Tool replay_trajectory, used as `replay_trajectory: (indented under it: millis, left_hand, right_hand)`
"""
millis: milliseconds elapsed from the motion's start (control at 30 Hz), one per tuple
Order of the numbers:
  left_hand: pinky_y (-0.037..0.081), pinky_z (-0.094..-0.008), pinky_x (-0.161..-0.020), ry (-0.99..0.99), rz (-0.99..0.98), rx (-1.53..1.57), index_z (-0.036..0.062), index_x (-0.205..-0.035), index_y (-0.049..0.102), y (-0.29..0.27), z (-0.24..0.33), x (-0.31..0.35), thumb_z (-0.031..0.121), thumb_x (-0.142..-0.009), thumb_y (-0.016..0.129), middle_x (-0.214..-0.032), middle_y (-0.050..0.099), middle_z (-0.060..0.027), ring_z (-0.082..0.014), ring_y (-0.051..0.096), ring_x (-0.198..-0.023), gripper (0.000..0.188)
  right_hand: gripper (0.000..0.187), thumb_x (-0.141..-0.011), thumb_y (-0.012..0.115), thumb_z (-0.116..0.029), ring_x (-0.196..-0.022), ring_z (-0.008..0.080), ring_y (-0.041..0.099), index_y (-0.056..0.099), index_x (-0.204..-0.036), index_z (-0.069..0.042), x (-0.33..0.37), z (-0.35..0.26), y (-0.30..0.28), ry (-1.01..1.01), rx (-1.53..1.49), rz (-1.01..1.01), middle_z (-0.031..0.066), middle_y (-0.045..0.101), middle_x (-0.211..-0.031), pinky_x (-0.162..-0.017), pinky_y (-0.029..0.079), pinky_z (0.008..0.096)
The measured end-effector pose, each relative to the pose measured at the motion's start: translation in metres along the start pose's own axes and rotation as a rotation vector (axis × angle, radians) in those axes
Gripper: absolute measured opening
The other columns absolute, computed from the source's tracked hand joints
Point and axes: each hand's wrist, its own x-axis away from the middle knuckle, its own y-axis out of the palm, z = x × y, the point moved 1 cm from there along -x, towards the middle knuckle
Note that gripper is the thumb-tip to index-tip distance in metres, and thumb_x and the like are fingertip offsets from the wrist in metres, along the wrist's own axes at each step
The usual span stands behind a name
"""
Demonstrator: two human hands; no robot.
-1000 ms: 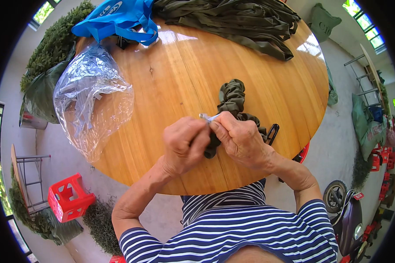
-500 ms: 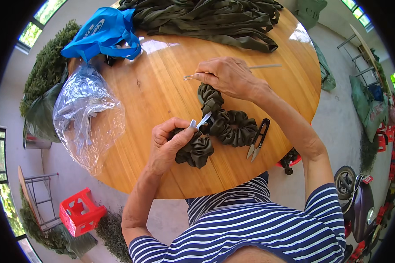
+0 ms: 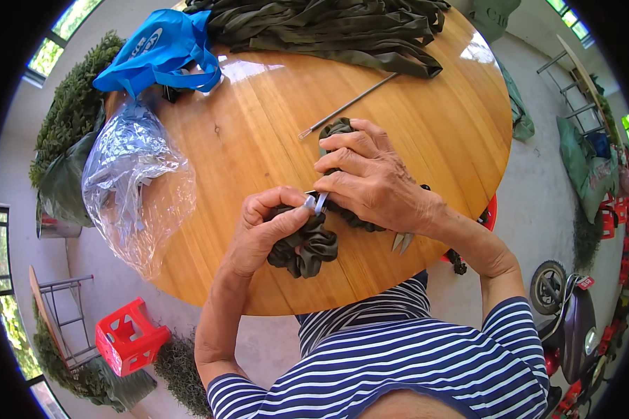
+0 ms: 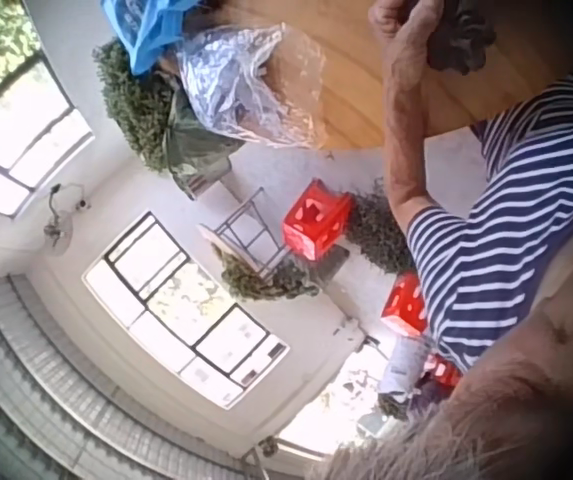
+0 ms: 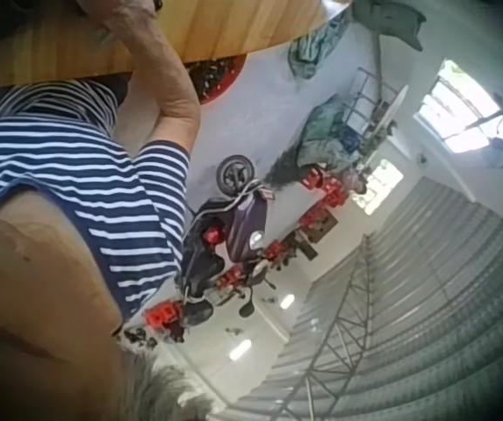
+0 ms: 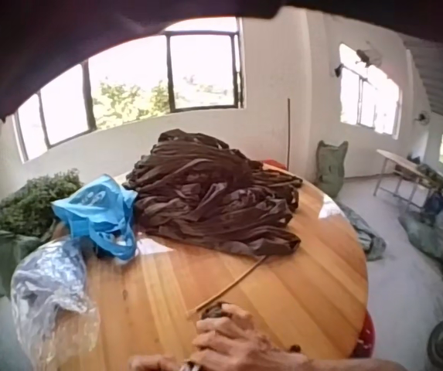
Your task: The person folds a long strip of dark green fabric into a compact, flower-like shape on a wooden table. They use a metal rod to assist in shaping the fabric, then secure the bundle with a white elastic band. The person uses scissors to trim the excess band and places the finished bundle into a red basin.
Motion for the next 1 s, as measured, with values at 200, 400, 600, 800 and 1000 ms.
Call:
replay_trajectory:
  millis: [200,400,600,800,1000]
  left_hand:
    - [0.047,-0.0251,-0.075,-0.125,-0.074,0.236,0.0006,-0.082,0.062,0.006,0.000,0.000,0.007,-0.078,0.060,-0.094,0.063,-0.0130,-0.0156,0.059,-0.079,0.008]
    - [0.048,-0.0248,-0.070,-0.155,-0.299,0.033,-0.0008,-0.076,0.064,-0.005,0.013,0.005,0.007,-0.075,0.062,-0.083,0.065,-0.0118,-0.0158,0.060,-0.074,0.008]
    - [0.047,-0.0230,-0.068,-0.113,-0.138,-0.219,-0.0013,-0.079,0.066,0.006,0.021,0.006,0.009,-0.075,0.062,-0.080,0.065,-0.0071,-0.0113,0.059,-0.073,0.012]
    - [0.046,-0.0223,-0.068,-0.125,-0.055,-0.218,-0.0009,-0.082,0.066,0.009,0.019,0.004,0.011,-0.076,0.061,-0.078,0.064,-0.0045,-0.0090,0.058,-0.072,0.013]
    - [0.046,-0.0204,-0.066,-0.147,0.001,-0.193,-0.0003,-0.081,0.065,0.012,0.015,0.004,0.012,-0.078,0.061,-0.077,0.064,-0.0034,-0.0075,0.058,-0.070,0.013]
  right_hand:
    - [0.018,-0.064,0.068,-0.010,-0.099,0.0179,0.054,0.063,-0.081,-0.011,0.003,0.001,0.008,-0.045,0.085,0.162,-0.0005,0.060,-0.092,-0.100,0.028,0.0460]
    - [0.017,-0.064,0.069,-0.008,-0.099,0.0170,0.054,0.063,-0.080,-0.011,0.002,0.020,0.002,-0.018,0.224,0.223,-0.0019,0.061,-0.089,-0.101,0.025,0.0468]
    - [0.017,-0.065,0.071,-0.010,-0.099,0.0169,0.053,0.064,-0.081,-0.013,0.008,0.014,0.003,0.015,0.164,0.162,-0.0037,0.061,-0.092,-0.102,0.024,0.0467]
    - [0.016,-0.067,0.070,-0.012,-0.100,0.0173,0.051,0.065,-0.082,-0.013,0.010,0.014,0.002,0.054,0.069,0.151,-0.0034,0.059,-0.090,-0.101,0.025,0.0459]
    - [0.019,-0.066,0.070,-0.010,-0.101,0.0193,0.051,0.065,-0.083,-0.013,0.010,0.014,0.001,0.067,0.060,0.119,-0.0011,0.060,-0.094,-0.099,0.027,0.0446]
